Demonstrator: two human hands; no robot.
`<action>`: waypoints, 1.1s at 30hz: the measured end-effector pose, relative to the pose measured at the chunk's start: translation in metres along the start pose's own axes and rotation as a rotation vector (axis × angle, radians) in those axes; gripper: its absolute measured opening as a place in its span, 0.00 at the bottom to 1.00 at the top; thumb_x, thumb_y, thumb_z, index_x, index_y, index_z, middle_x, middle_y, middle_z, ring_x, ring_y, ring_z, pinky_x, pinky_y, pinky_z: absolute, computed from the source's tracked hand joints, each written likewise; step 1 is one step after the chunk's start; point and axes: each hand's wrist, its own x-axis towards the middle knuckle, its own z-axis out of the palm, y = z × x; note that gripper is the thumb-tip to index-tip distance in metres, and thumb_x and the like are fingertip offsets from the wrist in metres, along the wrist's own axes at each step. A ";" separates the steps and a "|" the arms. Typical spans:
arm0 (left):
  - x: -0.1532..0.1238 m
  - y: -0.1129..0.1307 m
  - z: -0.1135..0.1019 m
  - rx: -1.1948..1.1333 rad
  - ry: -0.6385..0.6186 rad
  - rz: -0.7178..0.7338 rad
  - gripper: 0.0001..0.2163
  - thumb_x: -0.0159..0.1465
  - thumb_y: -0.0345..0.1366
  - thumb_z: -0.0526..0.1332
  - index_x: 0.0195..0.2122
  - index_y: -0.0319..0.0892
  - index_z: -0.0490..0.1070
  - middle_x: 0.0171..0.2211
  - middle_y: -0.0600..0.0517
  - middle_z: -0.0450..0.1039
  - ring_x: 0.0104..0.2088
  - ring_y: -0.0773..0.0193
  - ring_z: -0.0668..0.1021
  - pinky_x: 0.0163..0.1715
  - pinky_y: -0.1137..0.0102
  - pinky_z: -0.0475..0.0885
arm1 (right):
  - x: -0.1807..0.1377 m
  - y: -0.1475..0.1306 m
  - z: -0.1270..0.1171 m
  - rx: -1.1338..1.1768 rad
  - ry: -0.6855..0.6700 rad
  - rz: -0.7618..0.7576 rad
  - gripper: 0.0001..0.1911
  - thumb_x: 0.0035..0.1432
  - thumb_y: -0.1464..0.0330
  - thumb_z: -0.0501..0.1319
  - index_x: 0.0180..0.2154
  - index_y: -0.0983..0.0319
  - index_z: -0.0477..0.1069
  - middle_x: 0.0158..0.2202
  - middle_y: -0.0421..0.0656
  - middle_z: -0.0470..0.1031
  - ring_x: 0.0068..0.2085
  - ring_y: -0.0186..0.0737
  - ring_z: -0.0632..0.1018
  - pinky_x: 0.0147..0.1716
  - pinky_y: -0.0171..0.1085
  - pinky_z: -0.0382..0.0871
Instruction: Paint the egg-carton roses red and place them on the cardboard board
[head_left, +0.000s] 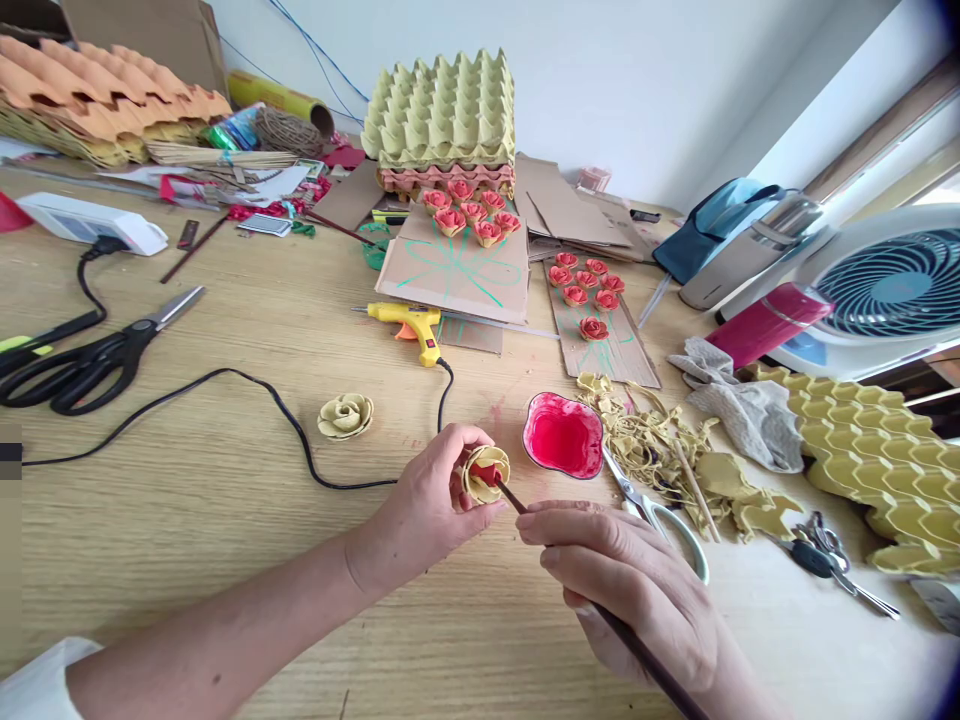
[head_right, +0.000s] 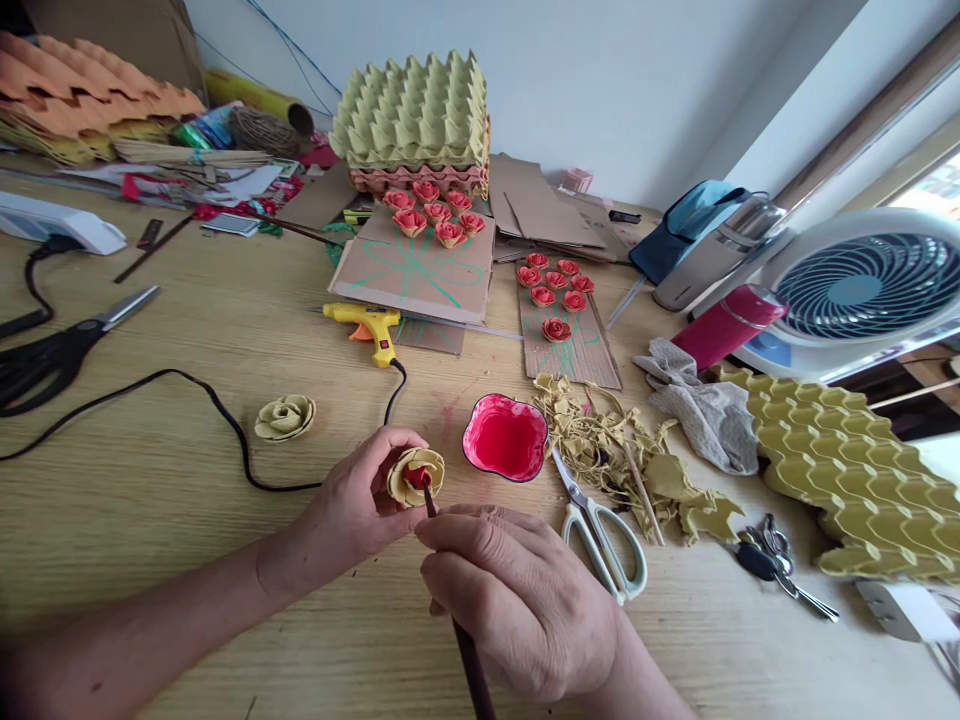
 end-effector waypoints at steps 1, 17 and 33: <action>0.000 0.000 0.000 0.001 0.001 0.000 0.17 0.61 0.33 0.73 0.49 0.48 0.72 0.42 0.54 0.80 0.36 0.62 0.80 0.34 0.70 0.78 | 0.001 0.001 0.000 -0.004 -0.002 -0.010 0.14 0.81 0.76 0.52 0.51 0.62 0.76 0.46 0.50 0.91 0.46 0.40 0.92 0.49 0.36 0.88; 0.001 -0.003 -0.003 -0.046 -0.010 -0.070 0.22 0.63 0.35 0.72 0.58 0.48 0.75 0.44 0.52 0.81 0.36 0.60 0.81 0.35 0.68 0.76 | -0.016 0.030 -0.004 -0.030 0.257 0.166 0.12 0.79 0.74 0.57 0.55 0.60 0.76 0.44 0.49 0.88 0.41 0.43 0.90 0.40 0.39 0.86; 0.003 -0.011 0.001 -0.249 -0.022 -0.060 0.23 0.63 0.34 0.73 0.59 0.47 0.74 0.46 0.49 0.82 0.40 0.60 0.84 0.37 0.71 0.81 | -0.011 0.038 -0.006 -0.130 0.198 0.314 0.13 0.82 0.69 0.54 0.55 0.58 0.78 0.41 0.44 0.88 0.34 0.41 0.88 0.38 0.37 0.83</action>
